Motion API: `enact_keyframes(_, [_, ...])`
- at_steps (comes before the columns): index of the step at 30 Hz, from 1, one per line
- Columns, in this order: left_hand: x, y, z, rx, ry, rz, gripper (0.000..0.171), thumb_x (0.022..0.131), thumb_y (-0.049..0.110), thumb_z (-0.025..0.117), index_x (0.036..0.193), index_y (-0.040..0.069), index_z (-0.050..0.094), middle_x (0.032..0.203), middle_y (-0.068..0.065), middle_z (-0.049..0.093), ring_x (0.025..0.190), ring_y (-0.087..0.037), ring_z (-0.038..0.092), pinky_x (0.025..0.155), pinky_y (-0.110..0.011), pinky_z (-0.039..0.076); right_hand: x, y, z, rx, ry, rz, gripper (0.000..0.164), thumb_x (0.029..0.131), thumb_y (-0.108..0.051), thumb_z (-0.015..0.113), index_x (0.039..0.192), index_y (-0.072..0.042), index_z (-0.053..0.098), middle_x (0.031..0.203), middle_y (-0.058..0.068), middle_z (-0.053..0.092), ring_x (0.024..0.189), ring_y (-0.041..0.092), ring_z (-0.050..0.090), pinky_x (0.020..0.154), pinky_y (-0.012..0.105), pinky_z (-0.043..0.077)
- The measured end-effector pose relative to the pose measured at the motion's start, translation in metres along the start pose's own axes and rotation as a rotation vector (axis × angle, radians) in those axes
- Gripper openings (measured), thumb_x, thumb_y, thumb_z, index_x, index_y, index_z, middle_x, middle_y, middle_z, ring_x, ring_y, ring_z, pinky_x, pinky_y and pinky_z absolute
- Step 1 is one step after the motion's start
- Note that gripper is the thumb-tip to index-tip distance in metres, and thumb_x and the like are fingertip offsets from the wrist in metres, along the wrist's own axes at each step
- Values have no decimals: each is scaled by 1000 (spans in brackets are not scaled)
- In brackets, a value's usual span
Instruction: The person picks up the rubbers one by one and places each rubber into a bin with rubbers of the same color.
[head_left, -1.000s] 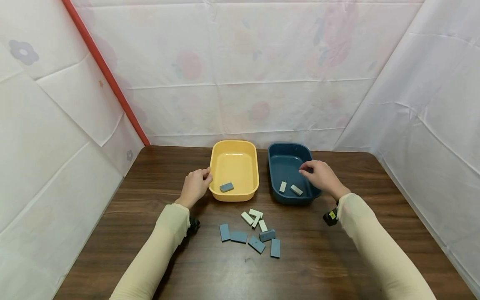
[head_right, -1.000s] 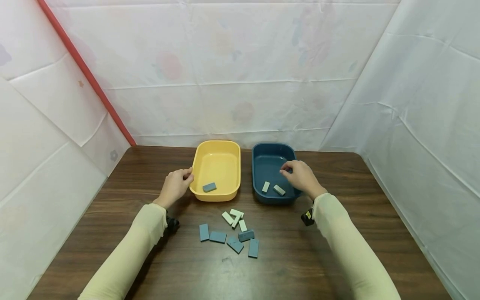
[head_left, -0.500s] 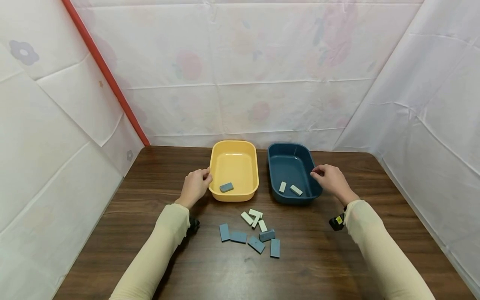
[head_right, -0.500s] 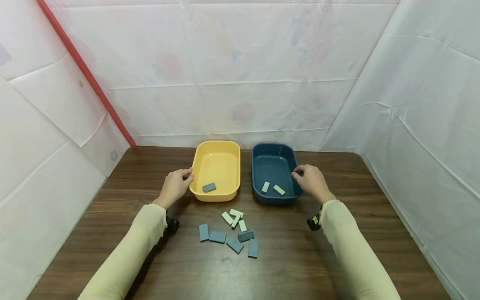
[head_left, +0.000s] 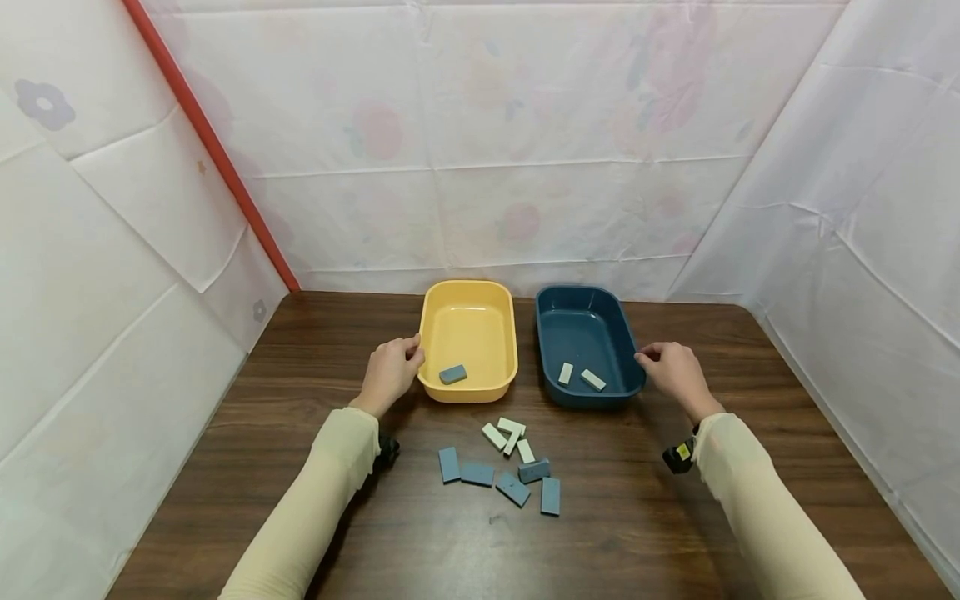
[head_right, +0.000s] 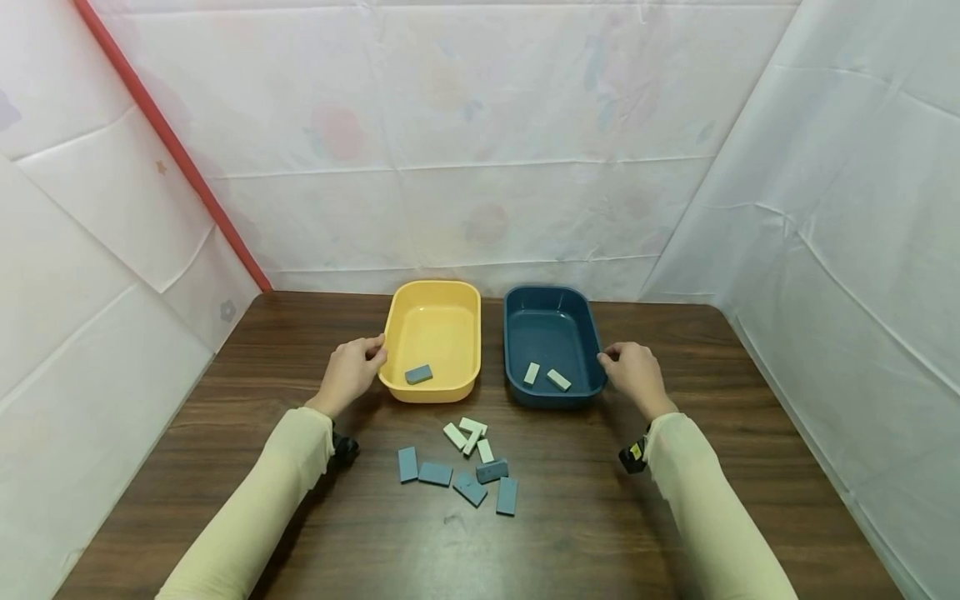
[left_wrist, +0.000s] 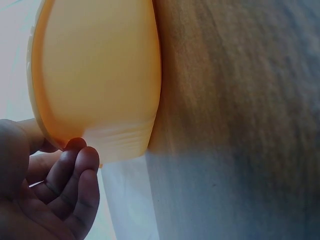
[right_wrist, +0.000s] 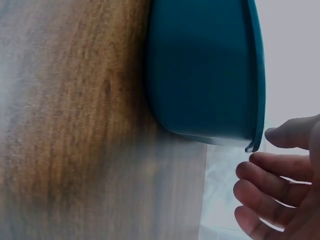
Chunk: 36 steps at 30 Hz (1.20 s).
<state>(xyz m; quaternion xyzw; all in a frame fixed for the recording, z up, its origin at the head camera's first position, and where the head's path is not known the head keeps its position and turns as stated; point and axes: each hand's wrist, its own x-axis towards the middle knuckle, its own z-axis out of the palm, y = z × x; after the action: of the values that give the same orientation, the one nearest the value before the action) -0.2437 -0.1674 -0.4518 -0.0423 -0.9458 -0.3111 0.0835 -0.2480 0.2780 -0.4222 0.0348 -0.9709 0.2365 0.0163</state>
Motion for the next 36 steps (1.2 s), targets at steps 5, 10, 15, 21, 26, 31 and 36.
enact_keyframes(5, [2, -1, 0, 2, -5, 5, 39, 98, 18, 52, 134, 2, 58, 112, -16, 71, 52, -15, 42, 51, -25, 36, -2, 2, 0, 8, -40, 17, 36, 99, -23, 53, 111, 7, 69, 108, 27, 69, 94, 37, 65, 77, 47, 52])
enact_keyframes(10, [2, -1, -1, -9, -2, 10, 39, 98, 19, 54, 133, 2, 59, 104, -14, 72, 53, -14, 44, 52, -25, 37, -3, 6, 3, 27, -83, 13, 37, 100, -23, 51, 106, 7, 71, 90, 22, 70, 80, 31, 61, 67, 38, 48])
enact_keyframes(15, [2, -1, -1, -22, -1, 15, 39, 98, 19, 55, 132, 1, 60, 101, -14, 73, 54, -15, 46, 53, -26, 39, -3, 10, 8, 36, -91, 11, 37, 102, -24, 48, 93, 3, 71, 66, 4, 55, 66, 20, 49, 60, 31, 37])
enact_keyframes(21, [2, -1, -2, -17, 3, 15, 39, 97, 20, 58, 131, 2, 61, 97, -12, 72, 64, -17, 54, 59, -27, 42, -4, 11, 11, 45, -88, 27, 37, 103, -24, 46, 89, 2, 69, 63, 2, 49, 65, 20, 47, 60, 30, 36])
enact_keyframes(26, [1, -2, -3, -10, -4, 3, 39, 96, 22, 59, 131, 2, 62, 98, -12, 69, 76, -21, 60, 67, -32, 48, -4, 12, 13, 48, -88, 34, 39, 103, -25, 46, 113, 5, 68, 74, 8, 59, 73, 22, 53, 66, 32, 40])
enact_keyframes(31, [0, 0, -6, -3, 5, 6, 36, 96, 21, 60, 127, 3, 64, 106, -13, 65, 89, -26, 63, 78, -40, 52, -5, 12, 14, 41, -76, 24, 39, 102, -25, 46, 113, 5, 69, 76, 8, 61, 75, 23, 53, 66, 32, 40])
enact_keyframes(36, [-4, 8, -13, 1, 35, 32, 31, 95, 19, 62, 121, 2, 68, 108, -13, 64, 93, -28, 62, 81, -43, 52, -6, 11, 12, 44, -66, 11, 38, 102, -25, 47, 111, 5, 70, 73, 7, 60, 72, 22, 52, 66, 32, 40])
